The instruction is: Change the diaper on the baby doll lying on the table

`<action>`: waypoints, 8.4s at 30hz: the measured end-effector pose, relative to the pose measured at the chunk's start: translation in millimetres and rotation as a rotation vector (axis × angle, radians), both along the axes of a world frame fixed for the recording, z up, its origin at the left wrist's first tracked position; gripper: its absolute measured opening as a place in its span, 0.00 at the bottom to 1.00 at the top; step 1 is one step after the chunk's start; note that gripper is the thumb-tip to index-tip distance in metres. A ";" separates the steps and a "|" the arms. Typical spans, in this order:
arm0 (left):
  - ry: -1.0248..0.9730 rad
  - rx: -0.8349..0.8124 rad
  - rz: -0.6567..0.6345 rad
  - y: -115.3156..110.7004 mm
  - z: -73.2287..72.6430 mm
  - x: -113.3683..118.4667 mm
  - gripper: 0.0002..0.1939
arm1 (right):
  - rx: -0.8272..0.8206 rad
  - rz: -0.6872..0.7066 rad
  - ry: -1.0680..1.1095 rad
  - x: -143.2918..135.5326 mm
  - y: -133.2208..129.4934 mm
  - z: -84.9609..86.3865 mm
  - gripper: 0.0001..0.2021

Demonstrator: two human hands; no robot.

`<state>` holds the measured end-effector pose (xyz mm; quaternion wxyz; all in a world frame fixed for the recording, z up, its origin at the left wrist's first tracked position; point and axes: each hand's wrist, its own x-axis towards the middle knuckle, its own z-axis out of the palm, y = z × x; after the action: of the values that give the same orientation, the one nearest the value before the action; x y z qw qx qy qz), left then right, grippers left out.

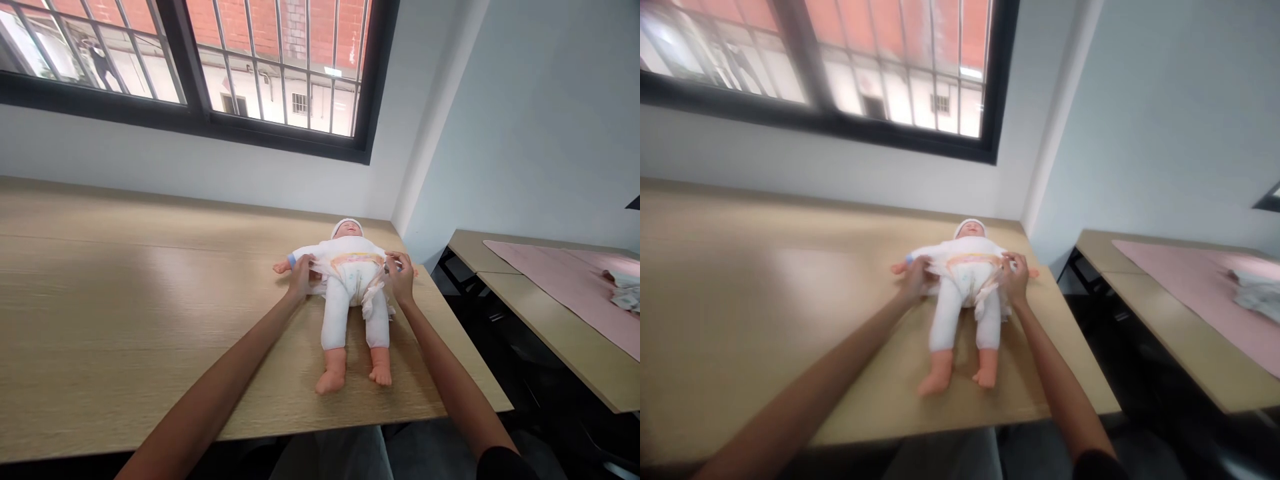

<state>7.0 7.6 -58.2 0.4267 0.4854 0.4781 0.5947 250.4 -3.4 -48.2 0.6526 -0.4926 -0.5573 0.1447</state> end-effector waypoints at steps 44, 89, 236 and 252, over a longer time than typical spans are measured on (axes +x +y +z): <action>0.620 0.501 0.041 -10.2 -6.1 11.9 0.09 | -0.014 0.039 0.411 1.7 8.5 -4.1 0.21; 0.644 0.583 0.068 -18.1 3.0 16.0 0.03 | -0.039 0.161 -0.093 -8.4 1.8 -8.2 0.10; 0.994 0.514 -0.261 -27.6 44.9 120.6 0.02 | -0.420 0.695 0.505 56.6 -12.5 8.8 0.21; 0.990 0.517 -0.243 -26.2 43.2 121.3 0.03 | -0.400 0.661 0.561 56.2 -13.5 11.8 0.22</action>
<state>128.3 -18.6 -15.1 0.0846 0.8463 0.4005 0.3409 306.6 -16.9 -36.4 0.5892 -0.3471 -0.4476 0.5762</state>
